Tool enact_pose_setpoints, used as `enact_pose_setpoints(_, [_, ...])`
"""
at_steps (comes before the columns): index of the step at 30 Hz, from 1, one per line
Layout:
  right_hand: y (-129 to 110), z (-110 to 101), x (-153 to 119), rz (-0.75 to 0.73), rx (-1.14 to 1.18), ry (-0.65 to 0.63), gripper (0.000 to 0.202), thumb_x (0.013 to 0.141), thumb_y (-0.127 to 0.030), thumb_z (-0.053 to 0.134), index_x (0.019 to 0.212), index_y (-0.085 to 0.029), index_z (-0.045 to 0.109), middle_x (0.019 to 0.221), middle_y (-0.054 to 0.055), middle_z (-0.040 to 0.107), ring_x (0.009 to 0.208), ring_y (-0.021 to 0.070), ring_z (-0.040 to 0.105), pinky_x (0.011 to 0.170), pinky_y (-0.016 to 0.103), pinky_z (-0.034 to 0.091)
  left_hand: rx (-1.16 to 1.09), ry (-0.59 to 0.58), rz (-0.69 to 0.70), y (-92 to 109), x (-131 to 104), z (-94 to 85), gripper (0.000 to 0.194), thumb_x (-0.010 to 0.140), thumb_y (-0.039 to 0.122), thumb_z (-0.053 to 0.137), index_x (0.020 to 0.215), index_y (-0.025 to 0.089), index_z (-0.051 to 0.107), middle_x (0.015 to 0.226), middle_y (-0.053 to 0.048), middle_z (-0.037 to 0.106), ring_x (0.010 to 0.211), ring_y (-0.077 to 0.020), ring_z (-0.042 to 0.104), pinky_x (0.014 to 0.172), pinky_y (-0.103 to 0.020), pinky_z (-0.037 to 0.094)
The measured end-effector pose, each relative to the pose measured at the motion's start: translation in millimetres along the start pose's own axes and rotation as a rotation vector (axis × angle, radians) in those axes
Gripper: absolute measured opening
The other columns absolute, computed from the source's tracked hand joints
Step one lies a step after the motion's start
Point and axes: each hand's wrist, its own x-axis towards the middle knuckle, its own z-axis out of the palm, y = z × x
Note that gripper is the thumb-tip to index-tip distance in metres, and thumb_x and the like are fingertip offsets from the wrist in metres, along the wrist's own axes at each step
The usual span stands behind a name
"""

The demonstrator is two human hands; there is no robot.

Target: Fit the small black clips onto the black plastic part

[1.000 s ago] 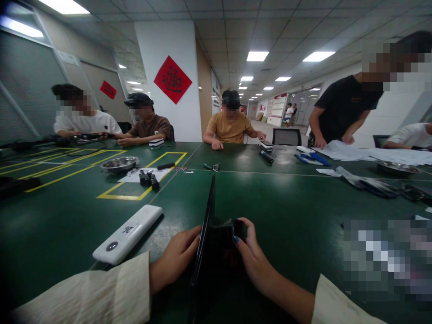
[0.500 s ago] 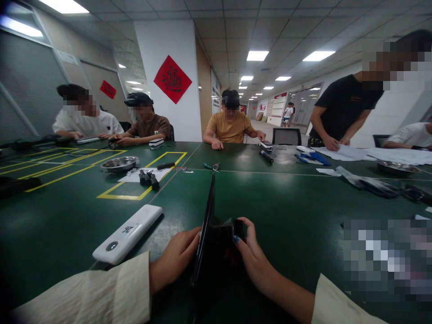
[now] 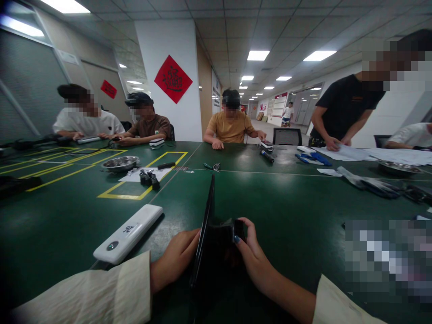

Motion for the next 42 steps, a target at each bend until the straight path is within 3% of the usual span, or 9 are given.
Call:
enact_pose_setpoints(7, [1.6, 0.7, -0.8, 0.011, 0.008, 0.004, 0.050, 0.086, -0.051, 0.044, 0.124, -0.031, 0.018, 0.101, 0.005, 0.049, 0.071, 0.0151, 0.053, 0.060, 0.030, 0.043, 0.040, -0.007, 0.013, 0.3, -2.0, -1.2, 0.046, 0.093, 0.039, 0.020, 0.085, 0.018, 0.059, 0.080, -0.004, 0.065, 0.075, -0.0184, 0.060, 0.073, -0.027, 0.045])
enact_pose_setpoints(15, [-3.6, 2.7, -2.4, -0.003, 0.000, 0.003, 0.048, 0.086, -0.050, 0.044, 0.123, -0.032, 0.019, 0.107, 0.005, 0.048, 0.086, 0.0185, 0.053, 0.064, 0.029, 0.043, 0.036, -0.002, -0.005, 1.0, -1.4, -1.9, 0.047, 0.093, 0.039, 0.019, 0.084, 0.019, 0.060, 0.080, -0.004, 0.065, 0.076, -0.0186, 0.061, 0.073, -0.027, 0.044])
enact_pose_setpoints(20, [0.3, 2.0, -1.6, -0.004, 0.013, 0.007, 0.047, 0.087, -0.049, 0.044, 0.123, -0.032, 0.019, 0.109, 0.005, 0.048, 0.077, 0.0151, 0.053, 0.064, 0.029, 0.043, 0.027, -0.025, 0.013, 0.3, -1.2, -1.2, 0.047, 0.093, 0.038, 0.018, 0.084, 0.018, 0.060, 0.078, -0.004, 0.065, 0.073, -0.0185, 0.061, 0.070, -0.026, 0.045])
enact_pose_setpoints(35, [-4.6, 3.3, -1.6, 0.022, -0.004, -0.008, 0.054, 0.084, -0.054, 0.045, 0.124, -0.030, 0.016, 0.086, 0.001, 0.052, 0.066, 0.0152, 0.053, 0.056, 0.028, 0.041, 0.006, -0.018, 0.005, -1.7, -0.8, -1.2, 0.049, 0.094, 0.039, 0.015, 0.081, 0.018, 0.057, 0.074, -0.003, 0.063, 0.069, -0.0171, 0.059, 0.070, -0.026, 0.045])
enact_pose_setpoints(42, [1.5, 1.0, -0.9, 0.008, 0.032, -0.012, 0.052, 0.085, -0.051, 0.046, 0.124, -0.031, 0.017, 0.092, 0.002, 0.050, 0.070, 0.0158, 0.054, 0.058, 0.029, 0.043, 0.052, -0.031, 0.023, -3.4, 0.5, 0.9, 0.050, 0.093, 0.040, 0.015, 0.076, 0.017, 0.056, 0.071, -0.004, 0.061, 0.066, -0.0173, 0.058, 0.065, -0.026, 0.043])
